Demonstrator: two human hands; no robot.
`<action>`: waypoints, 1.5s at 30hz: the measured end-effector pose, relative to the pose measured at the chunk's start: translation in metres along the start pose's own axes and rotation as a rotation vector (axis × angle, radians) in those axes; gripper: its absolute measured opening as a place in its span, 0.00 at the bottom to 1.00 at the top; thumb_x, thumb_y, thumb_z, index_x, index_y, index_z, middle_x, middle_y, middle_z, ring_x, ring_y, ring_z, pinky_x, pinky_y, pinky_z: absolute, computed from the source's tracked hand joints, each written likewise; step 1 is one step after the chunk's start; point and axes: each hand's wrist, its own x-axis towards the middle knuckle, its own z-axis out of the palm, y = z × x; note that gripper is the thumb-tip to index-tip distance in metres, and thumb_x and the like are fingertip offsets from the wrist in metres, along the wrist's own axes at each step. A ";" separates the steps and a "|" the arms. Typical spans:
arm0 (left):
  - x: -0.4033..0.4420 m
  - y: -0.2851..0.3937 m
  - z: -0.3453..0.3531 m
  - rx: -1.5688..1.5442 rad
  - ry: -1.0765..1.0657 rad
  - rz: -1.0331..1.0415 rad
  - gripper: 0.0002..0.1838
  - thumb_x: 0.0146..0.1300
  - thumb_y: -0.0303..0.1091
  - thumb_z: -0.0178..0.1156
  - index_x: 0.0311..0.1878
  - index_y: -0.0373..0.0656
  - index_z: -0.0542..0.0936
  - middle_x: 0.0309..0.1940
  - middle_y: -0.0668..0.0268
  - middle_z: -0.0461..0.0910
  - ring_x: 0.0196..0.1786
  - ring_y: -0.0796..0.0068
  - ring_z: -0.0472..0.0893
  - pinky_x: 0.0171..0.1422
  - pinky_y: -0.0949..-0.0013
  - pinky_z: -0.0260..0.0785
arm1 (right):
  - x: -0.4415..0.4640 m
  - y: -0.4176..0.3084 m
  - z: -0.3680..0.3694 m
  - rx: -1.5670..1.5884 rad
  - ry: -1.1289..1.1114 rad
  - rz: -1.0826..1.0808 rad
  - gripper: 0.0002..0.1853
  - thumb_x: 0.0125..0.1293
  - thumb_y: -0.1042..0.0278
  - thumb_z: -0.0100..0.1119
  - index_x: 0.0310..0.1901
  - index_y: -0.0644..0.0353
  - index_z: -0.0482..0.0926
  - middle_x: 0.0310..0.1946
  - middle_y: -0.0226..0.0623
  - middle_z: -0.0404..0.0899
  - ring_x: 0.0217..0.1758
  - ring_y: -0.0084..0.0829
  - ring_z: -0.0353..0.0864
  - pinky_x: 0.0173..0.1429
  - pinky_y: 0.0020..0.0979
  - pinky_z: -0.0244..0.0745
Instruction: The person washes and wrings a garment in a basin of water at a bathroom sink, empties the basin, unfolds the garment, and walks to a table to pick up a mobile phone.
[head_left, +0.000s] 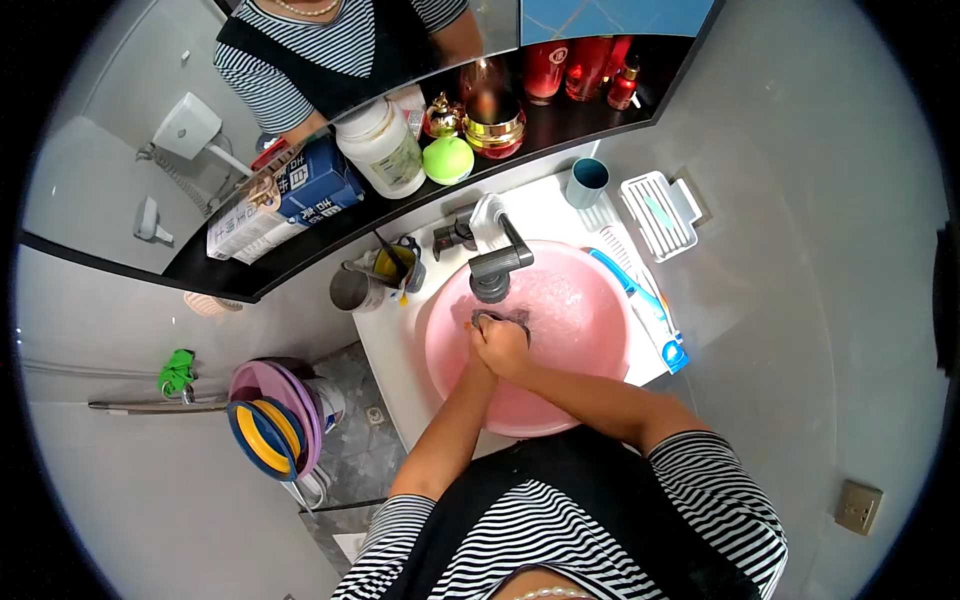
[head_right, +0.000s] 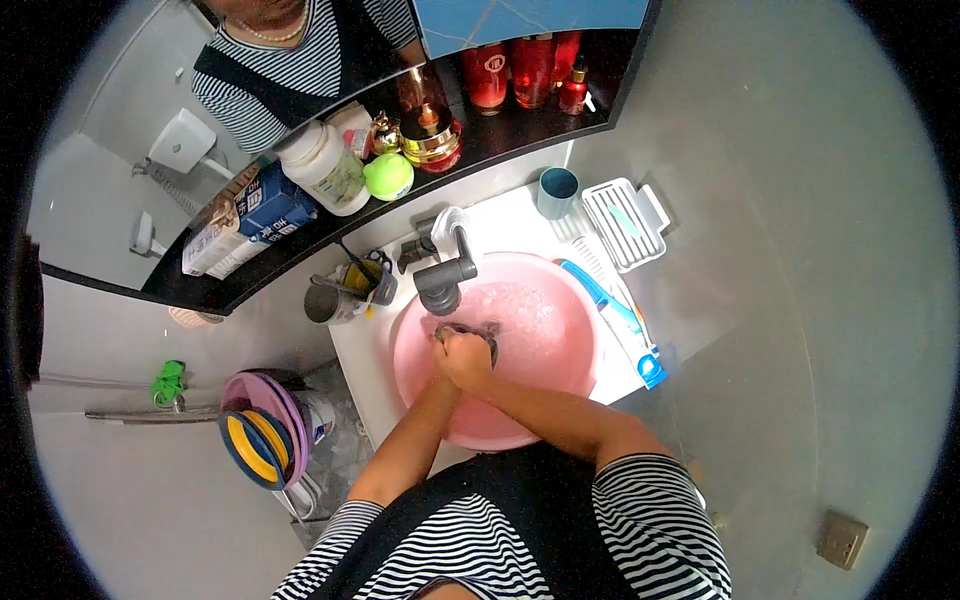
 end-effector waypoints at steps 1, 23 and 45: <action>0.010 0.000 0.033 0.002 0.009 0.003 0.21 0.62 0.54 0.49 0.50 0.49 0.73 0.42 0.66 0.78 0.43 0.70 0.78 0.51 0.62 0.72 | 0.005 0.011 -0.003 0.011 -0.103 0.095 0.15 0.59 0.58 0.49 0.29 0.60 0.78 0.29 0.51 0.79 0.34 0.49 0.79 0.39 0.47 0.72; 0.016 0.055 0.040 0.626 0.899 -0.480 0.23 0.63 0.54 0.48 0.49 0.44 0.74 0.41 0.62 0.77 0.46 0.67 0.76 0.50 0.55 0.71 | -0.014 -0.030 -0.059 0.550 -0.665 0.115 0.16 0.55 0.57 0.51 0.31 0.63 0.78 0.29 0.47 0.80 0.32 0.44 0.80 0.40 0.41 0.74; 0.040 0.031 0.160 1.321 0.971 -0.769 0.30 0.53 0.40 0.65 0.59 0.44 0.67 0.47 0.63 0.76 0.43 0.69 0.79 0.39 0.63 0.74 | 0.042 0.075 -0.061 -0.220 -0.485 0.342 0.19 0.63 0.53 0.46 0.37 0.61 0.80 0.37 0.50 0.79 0.40 0.47 0.79 0.45 0.44 0.73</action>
